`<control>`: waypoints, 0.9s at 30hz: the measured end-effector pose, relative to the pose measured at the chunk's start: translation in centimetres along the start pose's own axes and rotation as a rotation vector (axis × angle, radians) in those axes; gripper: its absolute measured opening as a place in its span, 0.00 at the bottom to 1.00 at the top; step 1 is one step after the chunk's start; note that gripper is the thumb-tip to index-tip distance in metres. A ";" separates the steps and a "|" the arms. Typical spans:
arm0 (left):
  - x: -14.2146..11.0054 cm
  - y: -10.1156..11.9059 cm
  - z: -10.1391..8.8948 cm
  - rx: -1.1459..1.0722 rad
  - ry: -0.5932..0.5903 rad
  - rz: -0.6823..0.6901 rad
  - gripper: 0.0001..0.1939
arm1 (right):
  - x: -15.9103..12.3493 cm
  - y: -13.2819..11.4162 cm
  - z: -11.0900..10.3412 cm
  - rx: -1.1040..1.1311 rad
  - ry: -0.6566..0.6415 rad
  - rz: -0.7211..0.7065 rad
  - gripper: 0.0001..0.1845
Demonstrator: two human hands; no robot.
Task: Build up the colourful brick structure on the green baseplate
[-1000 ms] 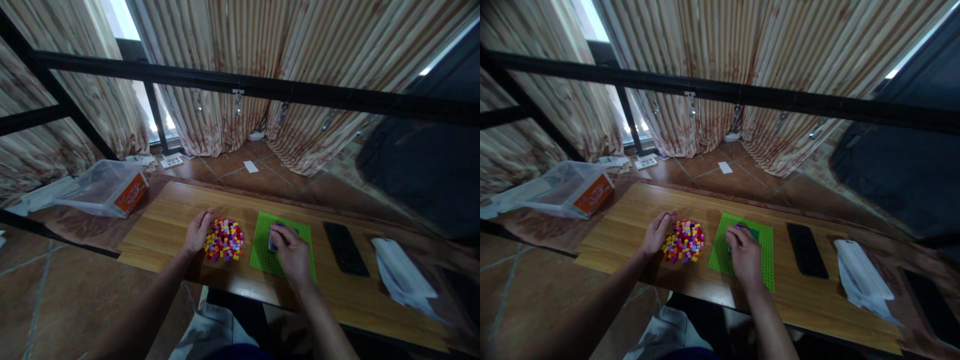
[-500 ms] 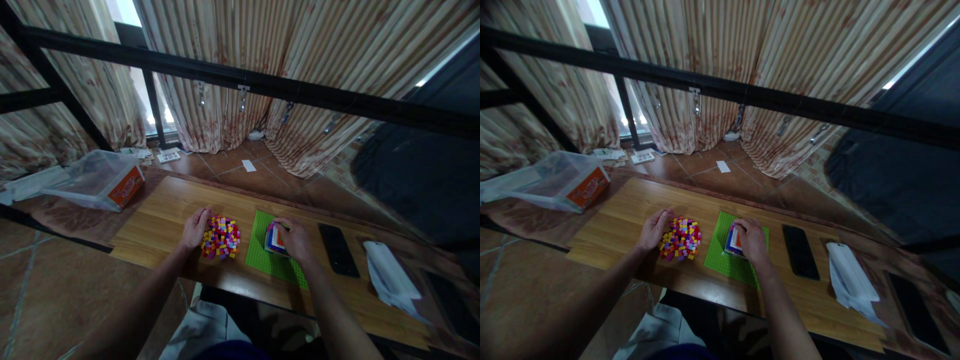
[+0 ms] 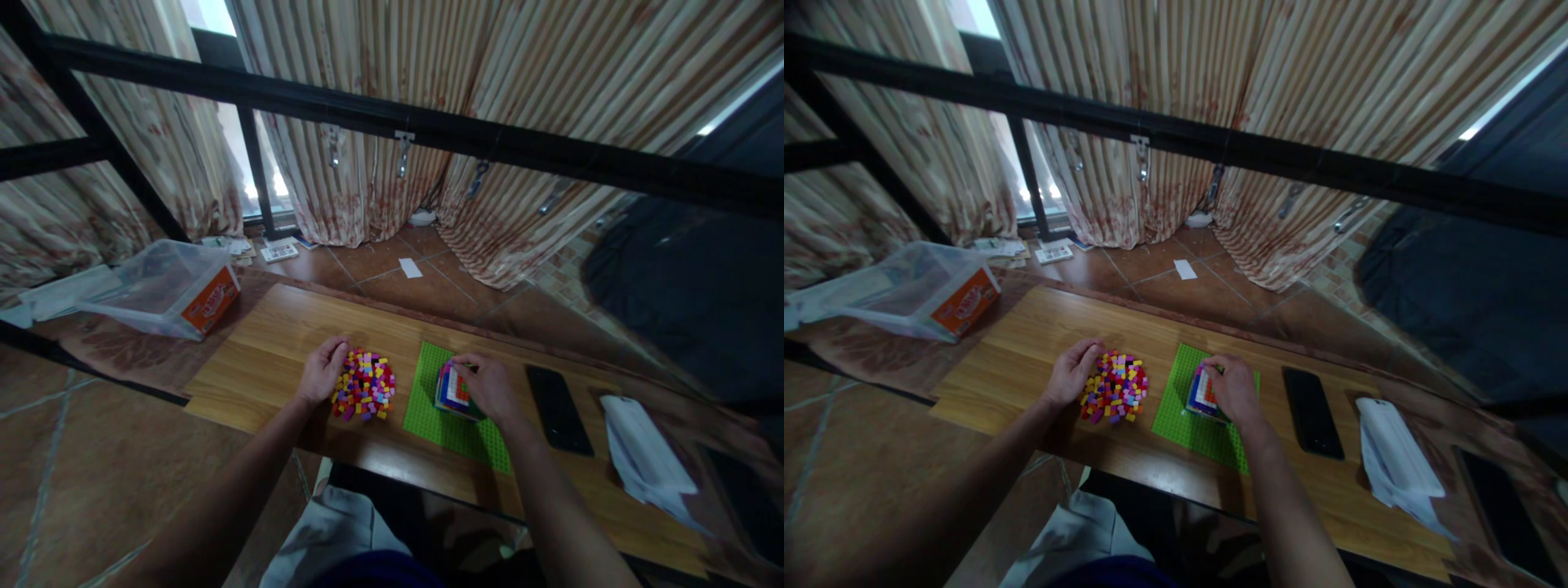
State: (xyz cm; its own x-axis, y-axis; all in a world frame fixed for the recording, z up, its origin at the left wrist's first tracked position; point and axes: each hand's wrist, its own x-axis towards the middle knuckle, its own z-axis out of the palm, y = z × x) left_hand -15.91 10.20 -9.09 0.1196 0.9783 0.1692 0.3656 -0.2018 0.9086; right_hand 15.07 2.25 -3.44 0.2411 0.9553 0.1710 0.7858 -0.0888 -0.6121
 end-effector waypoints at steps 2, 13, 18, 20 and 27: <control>0.0 0.0 0.0 0.002 -0.003 -0.003 0.21 | 0.1 0.0 -0.1 0.003 -0.013 -0.005 0.11; -0.1 0.0 0.1 0.018 -0.010 0.002 0.20 | 0.4 -0.1 -0.5 -0.064 -0.066 -0.125 0.13; -0.2 0.3 0.1 0.019 -0.006 0.000 0.19 | 0.6 -0.3 -0.6 -0.129 -0.077 -0.187 0.14; -0.2 0.4 0.1 0.022 0.001 -0.001 0.19 | 0.8 -0.4 -0.7 -0.162 -0.100 -0.223 0.14; -0.2 0.5 0.1 0.029 -0.015 0.008 0.19 | 1.2 -0.5 -0.8 -0.250 -0.161 -0.312 0.15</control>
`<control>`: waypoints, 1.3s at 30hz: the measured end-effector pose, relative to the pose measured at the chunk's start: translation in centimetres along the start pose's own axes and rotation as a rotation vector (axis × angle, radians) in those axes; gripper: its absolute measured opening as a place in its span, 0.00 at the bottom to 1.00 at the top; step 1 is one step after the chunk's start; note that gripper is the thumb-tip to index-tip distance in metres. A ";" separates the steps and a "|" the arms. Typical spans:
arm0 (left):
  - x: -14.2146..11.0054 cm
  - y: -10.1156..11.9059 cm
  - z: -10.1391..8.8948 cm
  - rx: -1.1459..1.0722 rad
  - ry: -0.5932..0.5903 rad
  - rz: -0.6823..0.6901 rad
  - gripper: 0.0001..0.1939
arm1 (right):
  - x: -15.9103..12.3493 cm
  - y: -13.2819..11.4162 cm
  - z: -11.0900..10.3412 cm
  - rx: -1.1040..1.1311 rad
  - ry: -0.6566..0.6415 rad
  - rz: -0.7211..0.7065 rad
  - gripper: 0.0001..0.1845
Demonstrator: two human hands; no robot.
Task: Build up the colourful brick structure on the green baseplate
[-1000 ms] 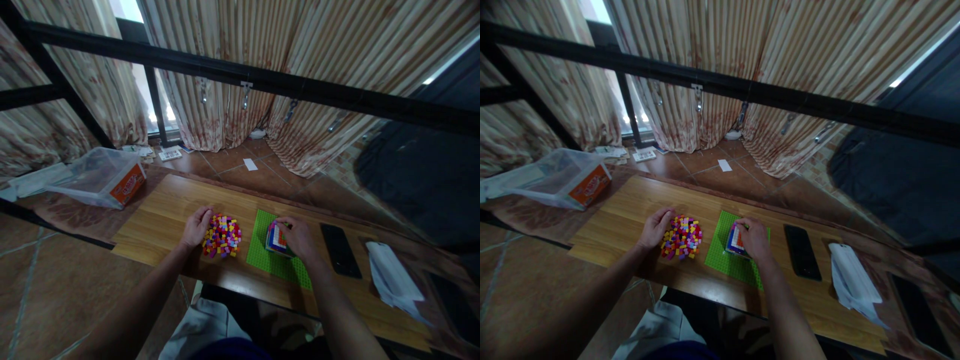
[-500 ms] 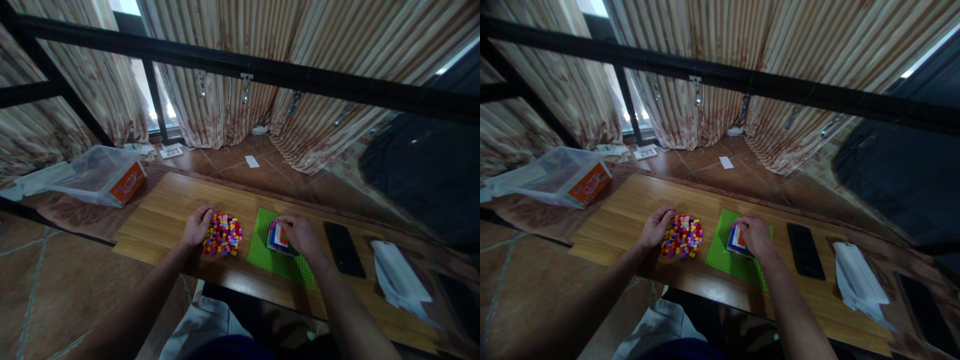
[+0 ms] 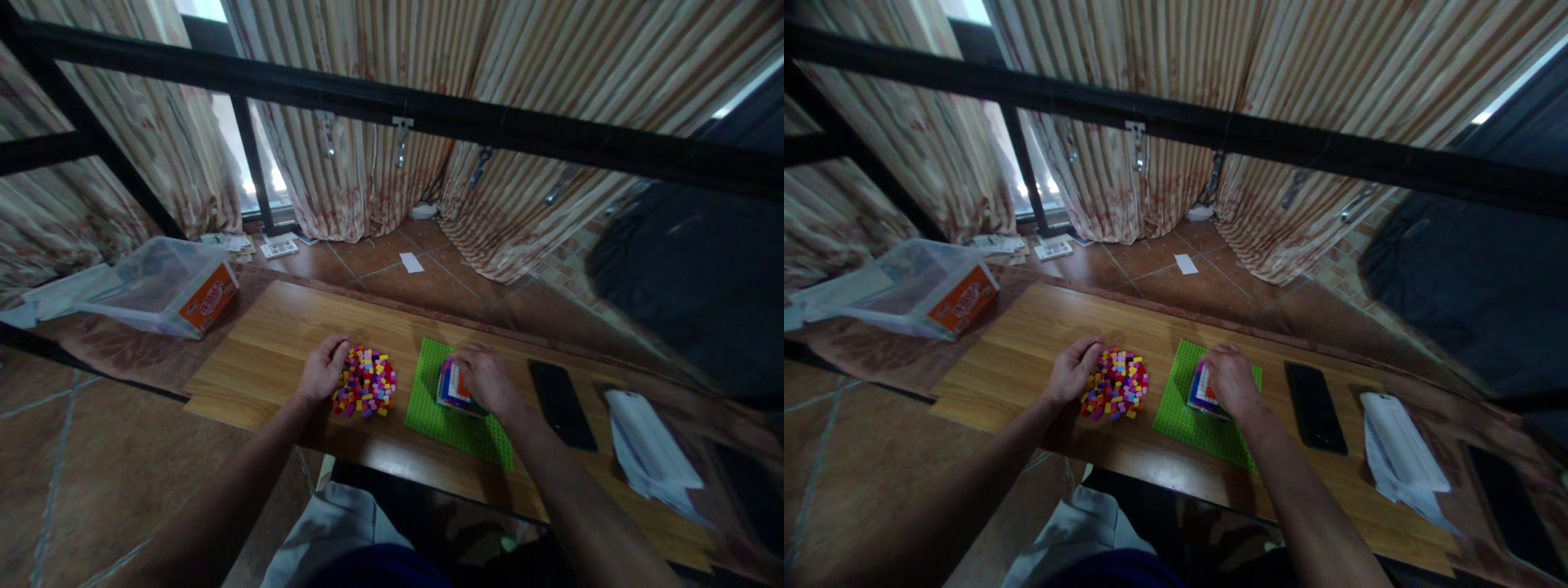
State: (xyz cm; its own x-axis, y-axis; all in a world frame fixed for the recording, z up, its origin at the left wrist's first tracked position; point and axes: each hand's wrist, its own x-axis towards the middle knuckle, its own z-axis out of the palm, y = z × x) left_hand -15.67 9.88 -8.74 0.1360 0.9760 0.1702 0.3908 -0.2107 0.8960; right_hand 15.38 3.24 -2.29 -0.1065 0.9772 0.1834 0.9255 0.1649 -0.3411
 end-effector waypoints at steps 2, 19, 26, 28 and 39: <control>0.0 -0.1 0.0 0.003 0.003 0.007 0.19 | -0.2 0.1 0.1 0.033 0.019 0.015 0.15; 0.1 -0.1 0.0 0.016 0.003 0.038 0.17 | -2.0 0.8 1.4 0.421 0.067 0.450 0.26; 0.1 -0.3 0.1 0.023 0.018 0.052 0.16 | -1.9 0.7 2.0 0.532 0.107 0.528 0.26; 0.0 -0.4 0.1 0.025 0.021 0.058 0.16 | -1.8 0.7 2.0 0.545 0.105 0.530 0.26; -0.2 0.2 0.2 0.001 0.023 0.047 0.16 | -2.1 -0.5 1.7 0.187 0.277 0.378 0.25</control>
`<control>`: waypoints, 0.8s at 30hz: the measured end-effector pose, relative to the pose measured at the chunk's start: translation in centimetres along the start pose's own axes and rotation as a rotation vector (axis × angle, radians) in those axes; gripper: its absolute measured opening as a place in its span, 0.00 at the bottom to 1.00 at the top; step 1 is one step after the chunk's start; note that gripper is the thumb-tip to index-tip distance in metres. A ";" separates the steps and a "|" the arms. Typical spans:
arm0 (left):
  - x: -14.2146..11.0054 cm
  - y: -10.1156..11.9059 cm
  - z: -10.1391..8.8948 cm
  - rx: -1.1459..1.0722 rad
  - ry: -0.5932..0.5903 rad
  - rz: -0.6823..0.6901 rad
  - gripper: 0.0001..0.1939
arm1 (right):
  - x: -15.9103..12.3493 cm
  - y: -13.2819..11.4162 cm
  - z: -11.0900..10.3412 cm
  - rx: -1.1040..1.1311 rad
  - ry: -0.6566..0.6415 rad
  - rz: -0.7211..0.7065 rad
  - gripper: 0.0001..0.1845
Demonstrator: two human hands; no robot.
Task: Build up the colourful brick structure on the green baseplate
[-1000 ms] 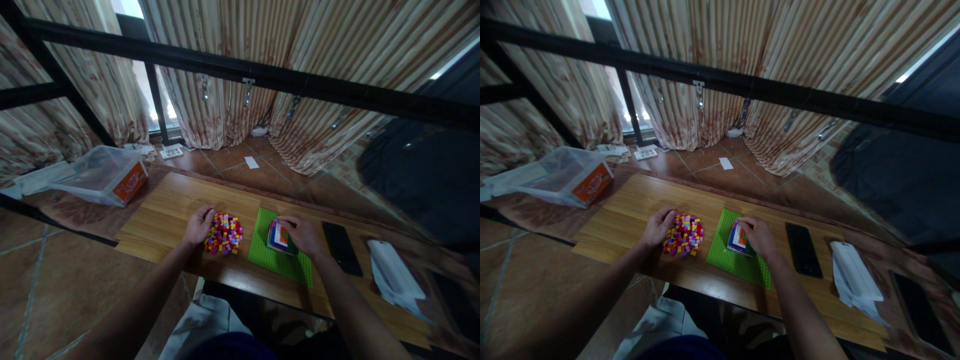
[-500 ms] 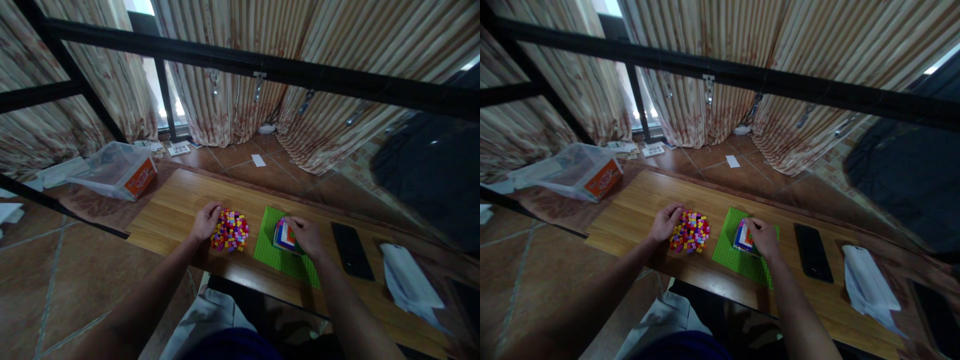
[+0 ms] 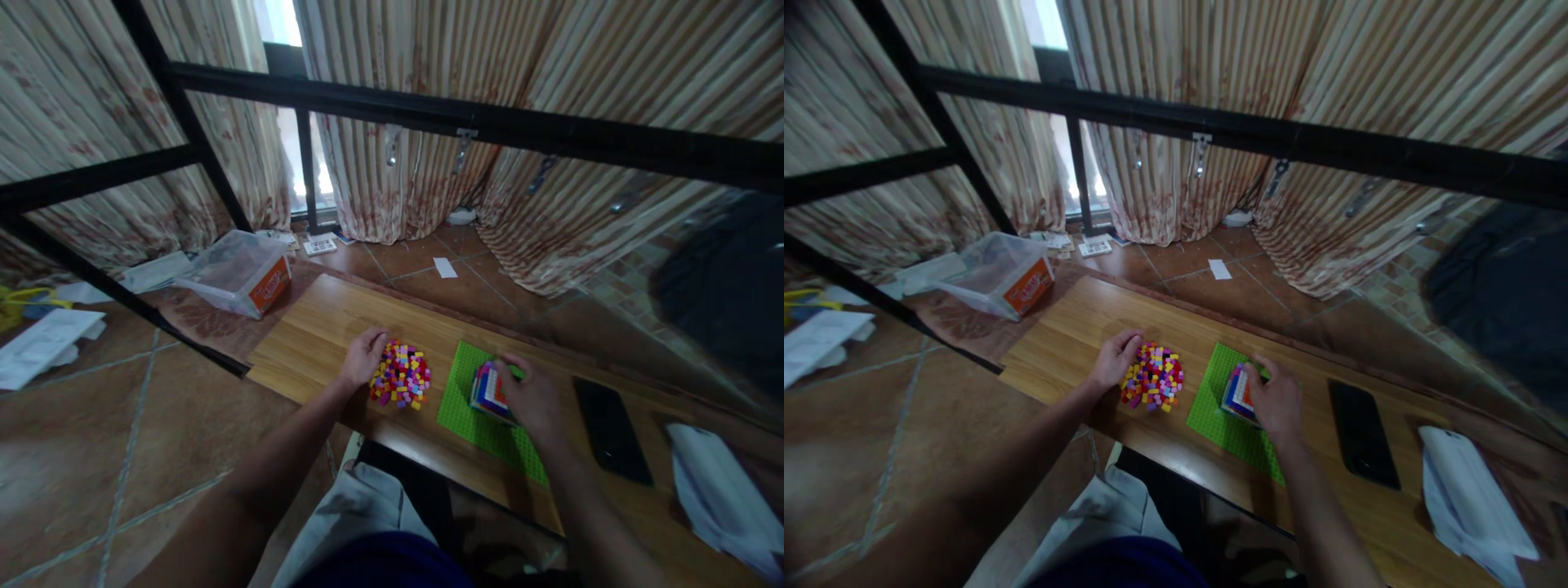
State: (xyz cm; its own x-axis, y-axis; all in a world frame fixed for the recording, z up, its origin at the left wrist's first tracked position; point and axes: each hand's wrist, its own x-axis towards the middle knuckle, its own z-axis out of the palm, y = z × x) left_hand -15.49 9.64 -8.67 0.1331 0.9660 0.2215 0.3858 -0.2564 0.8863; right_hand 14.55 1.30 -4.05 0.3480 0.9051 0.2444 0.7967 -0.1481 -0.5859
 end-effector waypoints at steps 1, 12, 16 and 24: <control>0.0 0.0 0.0 0.001 0.001 -0.003 0.17 | -0.5 -0.9 0.1 -0.033 0.061 -0.064 0.24; -0.1 0.5 -0.2 -0.013 -0.008 -0.033 0.20 | -9.0 -9.1 6.7 0.200 -0.253 -0.464 0.10; -0.1 0.7 -0.3 -0.018 -0.005 -0.024 0.19 | -9.7 -9.6 8.3 0.131 -0.303 -0.572 0.10; 0.0 0.0 -0.3 -0.025 -0.016 -0.028 0.20 | -9.0 -10.0 10.2 0.026 -0.280 -0.658 0.12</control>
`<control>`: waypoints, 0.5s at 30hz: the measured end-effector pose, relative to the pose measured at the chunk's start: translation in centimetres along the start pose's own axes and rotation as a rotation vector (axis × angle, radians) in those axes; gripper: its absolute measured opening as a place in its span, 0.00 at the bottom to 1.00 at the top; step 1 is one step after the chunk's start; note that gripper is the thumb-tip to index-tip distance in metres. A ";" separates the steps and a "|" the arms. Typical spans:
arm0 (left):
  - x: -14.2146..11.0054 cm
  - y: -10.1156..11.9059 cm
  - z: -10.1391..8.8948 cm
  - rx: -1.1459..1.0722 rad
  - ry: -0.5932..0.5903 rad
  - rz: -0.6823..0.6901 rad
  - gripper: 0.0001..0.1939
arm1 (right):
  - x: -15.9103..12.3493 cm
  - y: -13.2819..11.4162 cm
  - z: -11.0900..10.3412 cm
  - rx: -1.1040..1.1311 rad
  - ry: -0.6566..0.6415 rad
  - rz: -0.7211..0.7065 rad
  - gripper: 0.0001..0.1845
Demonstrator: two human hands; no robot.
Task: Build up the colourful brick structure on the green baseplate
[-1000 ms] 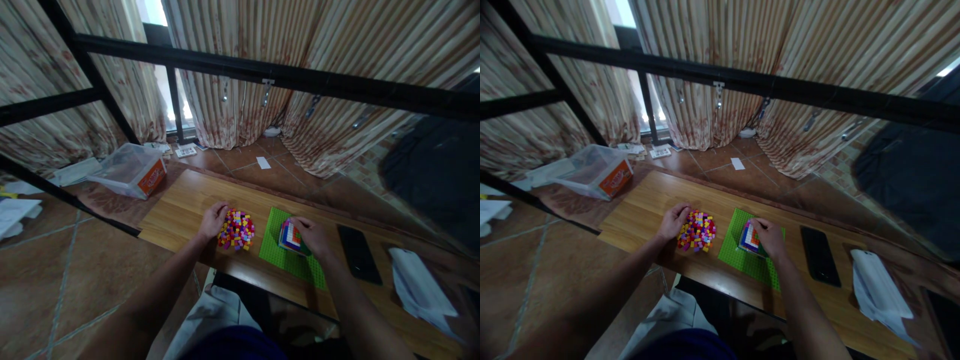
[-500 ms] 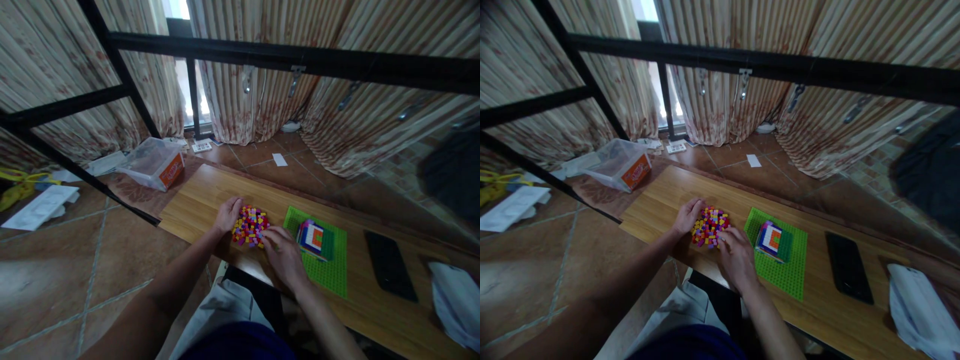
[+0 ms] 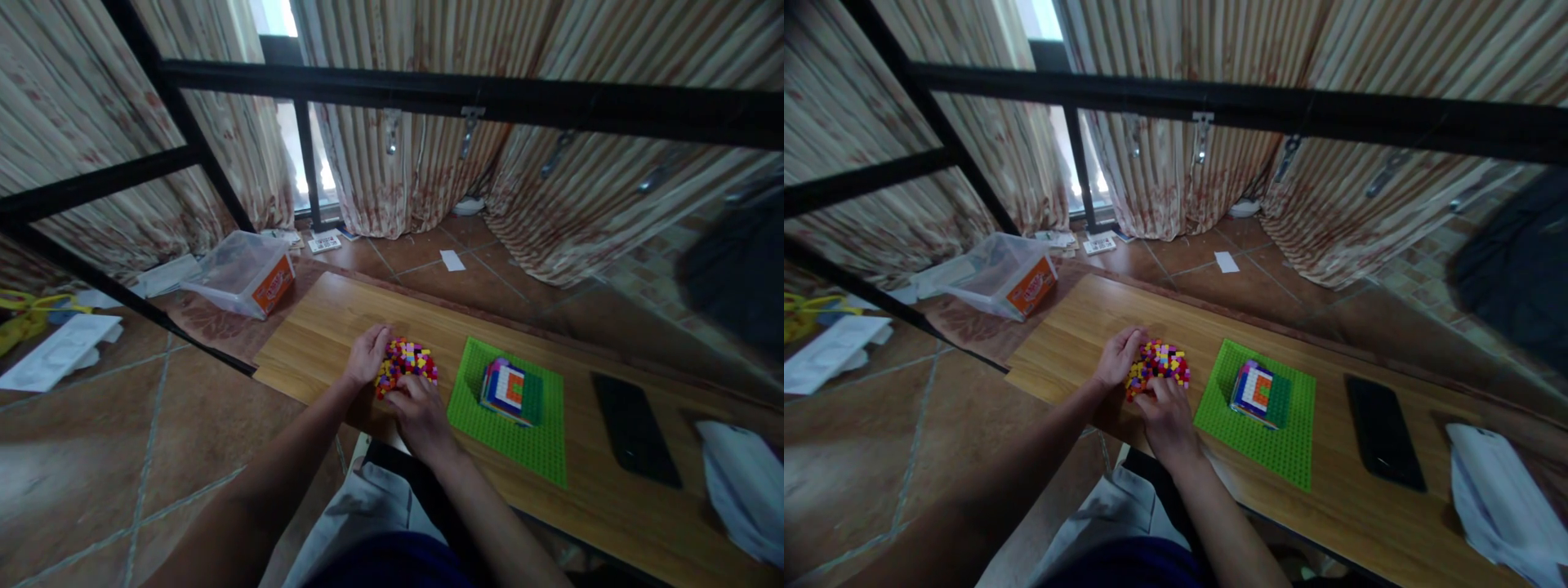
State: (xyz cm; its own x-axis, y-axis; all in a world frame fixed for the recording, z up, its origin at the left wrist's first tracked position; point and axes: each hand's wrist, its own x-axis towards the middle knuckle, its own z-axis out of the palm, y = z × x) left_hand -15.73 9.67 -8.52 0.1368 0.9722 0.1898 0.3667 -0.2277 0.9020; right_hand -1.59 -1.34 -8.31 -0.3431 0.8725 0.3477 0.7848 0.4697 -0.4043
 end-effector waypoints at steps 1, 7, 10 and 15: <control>0.0 -0.1 0.0 -0.001 -0.001 0.003 0.21 | 0.0 0.1 0.0 -0.006 -0.003 -0.004 0.12; 0.2 -0.3 0.1 -0.026 0.001 -0.012 0.22 | 0.5 -0.1 0.1 -0.041 -0.008 -0.021 0.09; 0.2 -0.3 0.1 -0.038 0.003 -0.017 0.24 | 0.9 -0.4 0.0 -0.040 -0.011 -0.032 0.08; 0.3 -0.2 -0.1 -0.007 0.013 0.006 0.23 | 1.2 -0.8 -0.6 0.055 0.036 0.058 0.04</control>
State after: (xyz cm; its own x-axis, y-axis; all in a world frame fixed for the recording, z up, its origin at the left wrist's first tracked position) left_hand -15.83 9.97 -8.61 0.1273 0.9714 0.2003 0.3595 -0.2334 0.9035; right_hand -2.26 -0.77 -7.06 -0.2786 0.8934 0.3523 0.7731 0.4263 -0.4696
